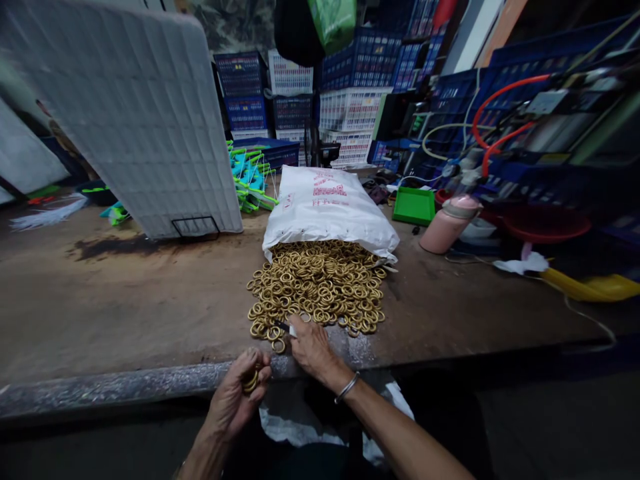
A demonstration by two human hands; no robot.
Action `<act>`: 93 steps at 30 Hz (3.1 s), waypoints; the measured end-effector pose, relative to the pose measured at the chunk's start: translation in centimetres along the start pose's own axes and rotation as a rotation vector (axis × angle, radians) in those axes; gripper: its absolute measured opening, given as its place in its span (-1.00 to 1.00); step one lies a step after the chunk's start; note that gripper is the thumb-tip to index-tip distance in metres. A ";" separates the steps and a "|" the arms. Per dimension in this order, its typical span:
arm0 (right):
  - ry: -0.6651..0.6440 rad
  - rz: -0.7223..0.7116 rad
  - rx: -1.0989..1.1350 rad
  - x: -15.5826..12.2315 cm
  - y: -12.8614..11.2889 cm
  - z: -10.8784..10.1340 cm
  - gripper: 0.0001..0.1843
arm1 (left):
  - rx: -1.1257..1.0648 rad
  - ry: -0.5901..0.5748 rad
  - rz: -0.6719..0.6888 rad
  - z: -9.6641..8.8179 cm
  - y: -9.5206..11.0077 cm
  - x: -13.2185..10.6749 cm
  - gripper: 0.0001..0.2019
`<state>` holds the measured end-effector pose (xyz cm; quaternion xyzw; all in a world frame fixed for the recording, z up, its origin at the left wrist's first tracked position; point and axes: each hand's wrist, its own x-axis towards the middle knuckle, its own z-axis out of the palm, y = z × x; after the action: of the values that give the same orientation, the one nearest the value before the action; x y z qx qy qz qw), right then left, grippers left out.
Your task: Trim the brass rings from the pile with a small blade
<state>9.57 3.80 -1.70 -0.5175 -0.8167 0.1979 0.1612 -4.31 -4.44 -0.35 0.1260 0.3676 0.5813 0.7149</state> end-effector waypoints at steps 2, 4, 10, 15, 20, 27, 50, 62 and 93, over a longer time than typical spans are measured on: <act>0.031 -0.027 0.122 -0.2 0.3 -0.4 -0.90 | 0.116 0.043 0.044 0.7 -0.3 0.5 -0.73; 0.051 -0.049 0.245 -0.5 0.4 -0.8 -0.85 | 0.254 0.091 0.110 1.3 -0.6 1.1 -0.69; 0.049 -0.079 0.424 -1.3 0.1 -1.7 -0.76 | 0.626 0.117 0.203 2.4 -1.2 2.7 -0.66; -0.020 0.072 0.679 -1.4 0.2 -1.8 -0.70 | 0.706 0.141 0.314 2.9 -1.6 3.4 -0.73; -0.210 0.327 1.051 -1.7 0.4 -1.7 -0.60 | 0.794 0.127 0.378 3.5 -2.0 3.7 -0.78; -0.139 0.360 1.017 -1.4 1.1 -2.4 -0.62 | 0.788 0.083 0.289 4.1 -2.2 3.7 -0.80; 0.025 0.066 0.616 -0.9 1.6 -2.6 -0.70 | 0.437 -0.043 -0.013 4.2 -2.2 3.0 -0.70; -0.074 -0.049 0.112 -2.4 1.6 -2.6 -0.76 | 0.454 0.017 0.012 4.6 -2.1 3.1 -0.62; -0.109 -0.067 -0.098 -0.1 0.5 -1.2 -0.74 | 0.263 0.046 -0.055 2.0 -2.1 -1.6 -0.66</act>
<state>10.55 4.04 -0.90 -0.4855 -0.8499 0.1799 0.0975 -1.52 -6.00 0.40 0.1952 0.4604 0.5108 0.6993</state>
